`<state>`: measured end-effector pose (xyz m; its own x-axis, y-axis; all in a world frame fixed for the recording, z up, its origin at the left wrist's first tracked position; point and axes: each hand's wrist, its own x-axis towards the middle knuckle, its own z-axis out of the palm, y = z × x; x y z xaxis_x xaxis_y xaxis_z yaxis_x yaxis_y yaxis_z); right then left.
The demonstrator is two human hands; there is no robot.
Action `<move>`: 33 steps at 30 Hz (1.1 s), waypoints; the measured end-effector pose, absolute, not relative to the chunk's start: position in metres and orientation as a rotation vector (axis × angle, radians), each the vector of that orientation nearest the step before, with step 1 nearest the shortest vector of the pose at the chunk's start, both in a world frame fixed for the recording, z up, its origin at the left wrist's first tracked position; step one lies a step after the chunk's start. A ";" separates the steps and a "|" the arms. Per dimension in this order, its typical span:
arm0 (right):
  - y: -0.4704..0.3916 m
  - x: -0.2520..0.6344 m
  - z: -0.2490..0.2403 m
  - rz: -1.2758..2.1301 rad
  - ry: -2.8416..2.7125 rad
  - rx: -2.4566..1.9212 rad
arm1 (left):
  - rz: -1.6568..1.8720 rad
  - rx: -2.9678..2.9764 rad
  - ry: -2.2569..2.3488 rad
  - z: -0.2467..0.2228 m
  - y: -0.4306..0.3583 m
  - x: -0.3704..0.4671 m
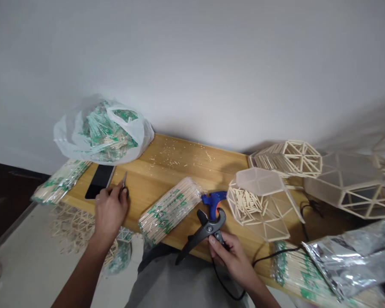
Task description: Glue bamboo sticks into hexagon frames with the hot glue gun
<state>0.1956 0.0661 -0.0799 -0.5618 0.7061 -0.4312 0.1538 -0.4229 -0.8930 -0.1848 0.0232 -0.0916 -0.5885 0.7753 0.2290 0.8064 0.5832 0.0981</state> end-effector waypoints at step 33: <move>0.069 0.196 -0.085 2.009 -1.401 -1.228 | -0.561 -1.994 -2.269 -0.111 0.105 -0.183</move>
